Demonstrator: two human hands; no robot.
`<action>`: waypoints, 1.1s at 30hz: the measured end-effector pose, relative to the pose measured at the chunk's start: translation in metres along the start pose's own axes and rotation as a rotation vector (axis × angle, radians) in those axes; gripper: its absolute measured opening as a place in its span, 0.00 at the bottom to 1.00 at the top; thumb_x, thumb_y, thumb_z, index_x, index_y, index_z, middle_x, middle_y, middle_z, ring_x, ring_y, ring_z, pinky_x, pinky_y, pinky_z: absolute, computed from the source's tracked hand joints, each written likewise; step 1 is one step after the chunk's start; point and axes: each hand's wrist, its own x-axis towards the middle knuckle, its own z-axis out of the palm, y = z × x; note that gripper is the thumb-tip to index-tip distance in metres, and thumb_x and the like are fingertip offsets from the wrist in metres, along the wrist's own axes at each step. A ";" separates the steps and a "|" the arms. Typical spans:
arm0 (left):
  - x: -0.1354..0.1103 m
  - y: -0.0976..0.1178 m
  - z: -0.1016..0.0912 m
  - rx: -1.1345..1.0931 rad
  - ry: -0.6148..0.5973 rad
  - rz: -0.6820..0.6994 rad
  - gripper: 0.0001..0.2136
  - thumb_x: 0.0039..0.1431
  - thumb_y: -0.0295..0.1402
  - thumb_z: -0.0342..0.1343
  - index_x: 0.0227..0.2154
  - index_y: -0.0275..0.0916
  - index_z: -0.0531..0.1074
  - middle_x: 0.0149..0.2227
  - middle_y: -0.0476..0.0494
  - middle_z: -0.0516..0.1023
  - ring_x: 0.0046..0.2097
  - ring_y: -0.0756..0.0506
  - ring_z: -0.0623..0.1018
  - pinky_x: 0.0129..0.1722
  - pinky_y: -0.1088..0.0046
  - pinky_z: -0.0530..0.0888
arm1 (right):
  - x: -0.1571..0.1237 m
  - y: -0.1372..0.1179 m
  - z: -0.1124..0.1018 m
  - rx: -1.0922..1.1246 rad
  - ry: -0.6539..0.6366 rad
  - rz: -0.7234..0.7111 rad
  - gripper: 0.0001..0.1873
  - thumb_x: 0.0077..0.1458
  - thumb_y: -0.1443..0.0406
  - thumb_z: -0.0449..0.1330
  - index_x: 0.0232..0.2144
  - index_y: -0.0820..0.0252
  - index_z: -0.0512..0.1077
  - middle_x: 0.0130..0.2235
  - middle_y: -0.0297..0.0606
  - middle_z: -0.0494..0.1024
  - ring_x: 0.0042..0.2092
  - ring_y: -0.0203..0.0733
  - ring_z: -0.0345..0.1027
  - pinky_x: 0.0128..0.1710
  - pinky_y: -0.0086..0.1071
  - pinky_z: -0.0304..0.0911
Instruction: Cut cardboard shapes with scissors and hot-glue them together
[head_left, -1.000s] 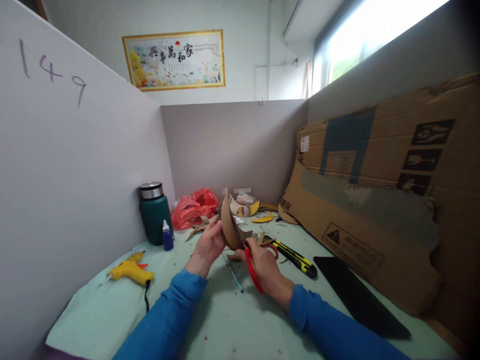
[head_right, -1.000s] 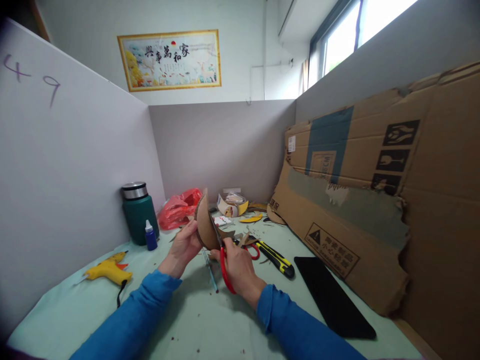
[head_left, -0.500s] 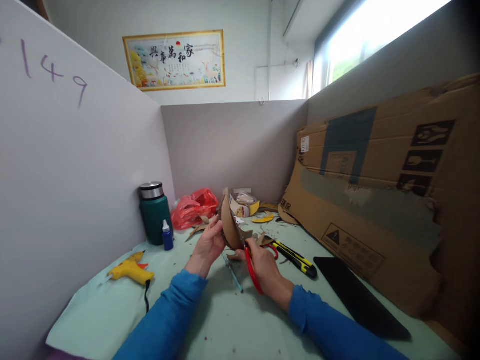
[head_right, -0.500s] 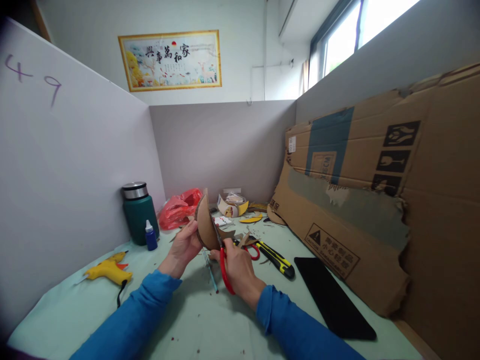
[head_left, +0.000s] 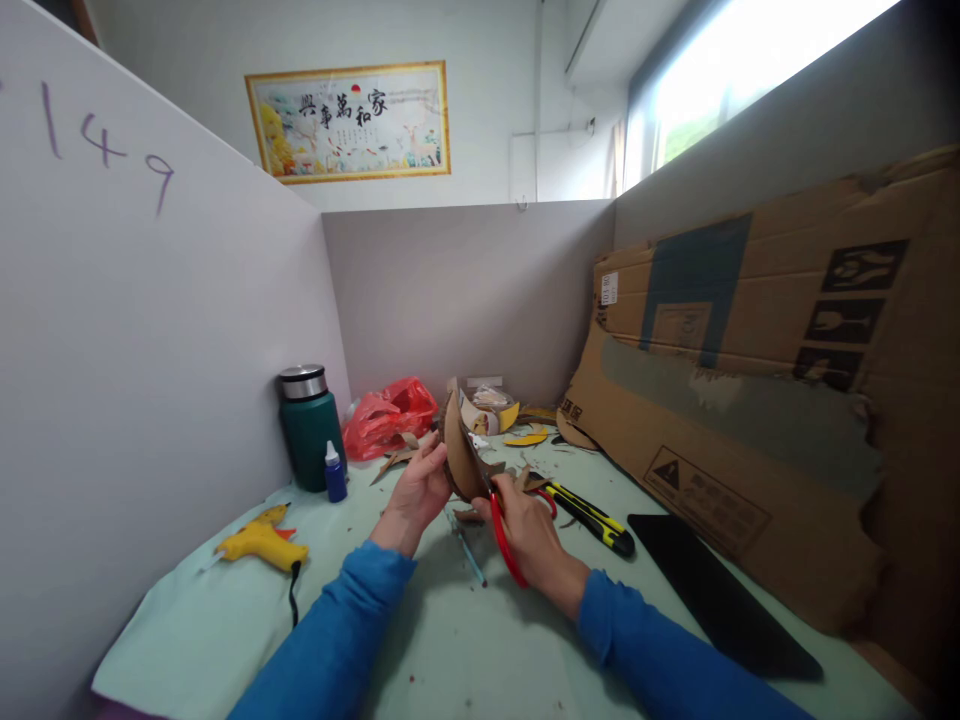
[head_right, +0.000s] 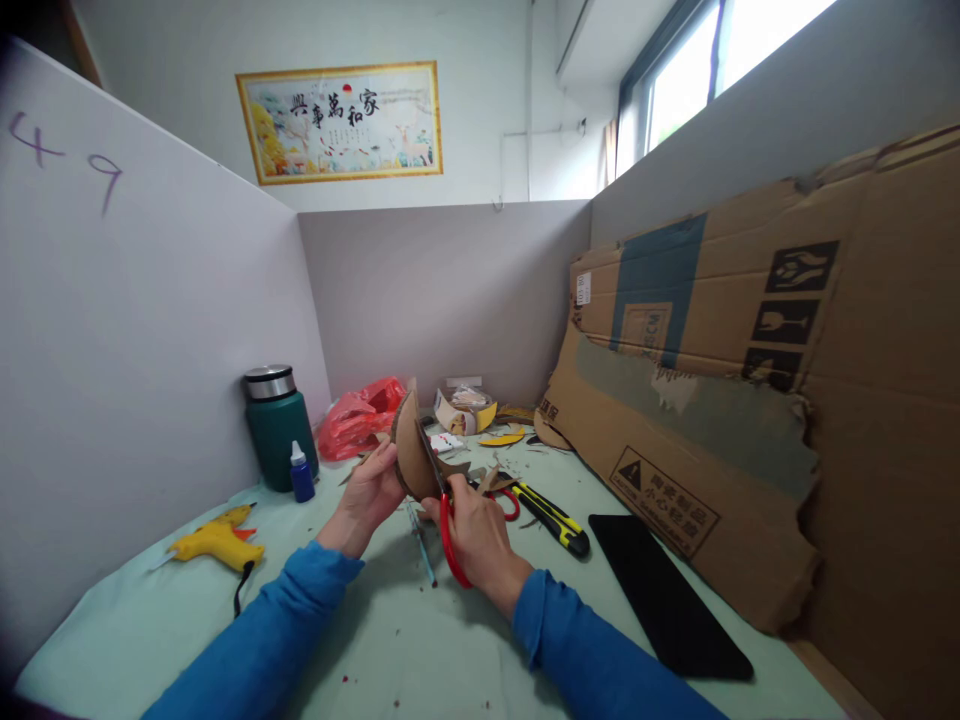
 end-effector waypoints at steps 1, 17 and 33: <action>-0.001 0.000 0.000 -0.002 -0.001 -0.002 0.14 0.48 0.26 0.61 0.41 0.38 0.73 0.36 0.46 0.80 0.37 0.46 0.79 0.49 0.65 0.71 | 0.000 0.000 0.000 -0.001 -0.003 0.005 0.10 0.62 0.57 0.48 0.36 0.57 0.62 0.30 0.34 0.75 0.31 0.40 0.70 0.26 0.28 0.47; 0.000 -0.004 -0.001 -0.001 -0.003 -0.009 0.13 0.48 0.26 0.62 0.40 0.38 0.73 0.37 0.45 0.80 0.38 0.46 0.79 0.48 0.66 0.72 | 0.002 0.000 0.003 -0.023 -0.022 0.042 0.14 0.63 0.54 0.46 0.35 0.57 0.62 0.27 0.34 0.74 0.29 0.40 0.70 0.25 0.27 0.46; 0.000 -0.003 -0.002 0.017 -0.008 -0.023 0.19 0.48 0.27 0.62 0.46 0.38 0.71 0.43 0.43 0.79 0.45 0.43 0.78 0.51 0.63 0.70 | 0.002 0.000 0.006 0.053 -0.038 0.085 0.14 0.61 0.54 0.47 0.34 0.57 0.62 0.27 0.34 0.74 0.29 0.40 0.69 0.25 0.27 0.47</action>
